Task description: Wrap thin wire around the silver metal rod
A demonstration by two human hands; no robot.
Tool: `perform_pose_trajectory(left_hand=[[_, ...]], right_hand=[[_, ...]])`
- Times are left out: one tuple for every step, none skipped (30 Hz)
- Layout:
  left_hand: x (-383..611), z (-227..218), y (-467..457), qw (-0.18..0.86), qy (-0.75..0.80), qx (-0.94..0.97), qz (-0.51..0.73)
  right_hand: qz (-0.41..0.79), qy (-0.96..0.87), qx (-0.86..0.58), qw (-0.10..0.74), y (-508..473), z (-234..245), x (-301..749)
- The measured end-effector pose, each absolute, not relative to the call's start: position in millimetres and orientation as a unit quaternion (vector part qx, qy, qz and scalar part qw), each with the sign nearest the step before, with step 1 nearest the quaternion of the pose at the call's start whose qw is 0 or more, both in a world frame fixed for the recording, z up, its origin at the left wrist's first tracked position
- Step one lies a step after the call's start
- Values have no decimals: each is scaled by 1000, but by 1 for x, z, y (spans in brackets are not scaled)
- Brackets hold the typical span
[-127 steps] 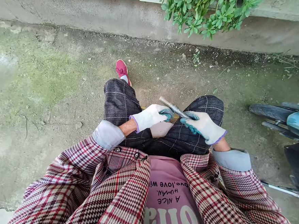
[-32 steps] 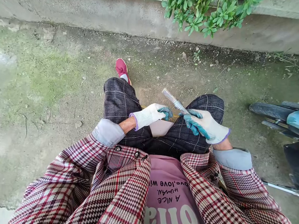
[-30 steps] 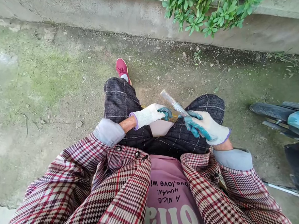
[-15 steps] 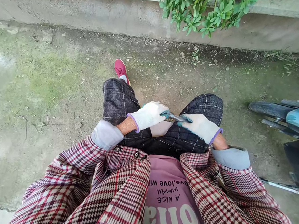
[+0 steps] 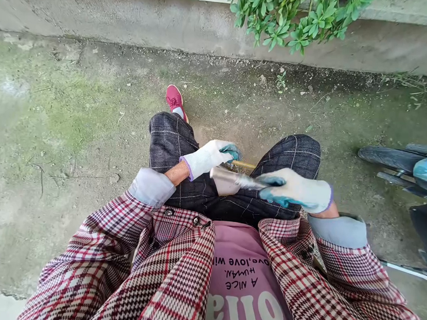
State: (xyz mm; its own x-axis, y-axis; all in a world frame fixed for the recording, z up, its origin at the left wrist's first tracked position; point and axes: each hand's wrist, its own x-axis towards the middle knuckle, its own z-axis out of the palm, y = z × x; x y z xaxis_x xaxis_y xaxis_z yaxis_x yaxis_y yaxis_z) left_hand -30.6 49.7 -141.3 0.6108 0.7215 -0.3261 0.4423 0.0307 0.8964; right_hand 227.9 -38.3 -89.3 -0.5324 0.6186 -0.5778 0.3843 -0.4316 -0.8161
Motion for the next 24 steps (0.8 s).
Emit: perform_pose_trajectory(left_hand=[[-32,-138,51,566,421,698,118],[-34,-134,53,550,421,712,114],[-35,-131,54,532,424,725,110],[-35,-127,55,516,428,734,107],[-36,-125,55,503,433,740,107],[-35,-122,55,494,438,743,109],[-35,-120,54,490,441,743,113],[-34,-118,53,492,444,740,119],[-33,-116,52,500,441,735,124],[-31,-115,51,514,435,728,128],[-30,-114,50,533,426,719,132],[-29,-114,49,555,418,705,139],[-27,-115,48,579,412,688,146],[-27,-117,47,602,409,668,154],[-26,-120,47,623,409,647,161],[-25,-124,46,641,410,628,166],[-25,-129,45,654,409,615,166],[-25,-134,45,662,408,608,162],[-25,-139,45,666,408,605,157],[-25,-143,46,666,409,605,152],[-26,-147,47,663,414,605,152],[-26,-150,48,656,423,606,153],[-28,-152,50,648,434,606,157],[-29,-152,52,640,443,608,160]], right_hand=[[675,-567,-468,61,-39,-94,225],[641,-603,-472,46,-39,-98,222],[602,-631,-487,35,-38,-103,221],[561,-650,-511,27,-37,-107,220],[520,-662,-539,23,-34,-111,220],[482,-668,-567,22,-31,-114,221],[445,-669,-594,28,-26,-116,223],[413,-666,-620,42,-21,-116,224],[389,-656,-644,59,-16,-116,225],[376,-642,-663,82,-11,-115,226],[381,-618,-679,111,-7,-112,225],[405,-583,-689,144,-4,-110,223],[445,-540,-692,179,-3,-106,221],[496,-492,-683,212,-2,-103,219],[545,-446,-667,244,-3,-99,216],[586,-408,-645,271,-5,-96,215],[616,-384,-622,293,-7,-93,214],[635,-375,-601,308,-10,-90,214],[646,-378,-585,314,-12,-88,214],[653,-387,-573,311,-15,-86,215],[657,-401,-564,298,-17,-86,216],[663,-421,-556,274,-19,-86,218],[668,-443,-547,240,-21,-86,219],[675,-468,-536,194,-22,-87,219]])
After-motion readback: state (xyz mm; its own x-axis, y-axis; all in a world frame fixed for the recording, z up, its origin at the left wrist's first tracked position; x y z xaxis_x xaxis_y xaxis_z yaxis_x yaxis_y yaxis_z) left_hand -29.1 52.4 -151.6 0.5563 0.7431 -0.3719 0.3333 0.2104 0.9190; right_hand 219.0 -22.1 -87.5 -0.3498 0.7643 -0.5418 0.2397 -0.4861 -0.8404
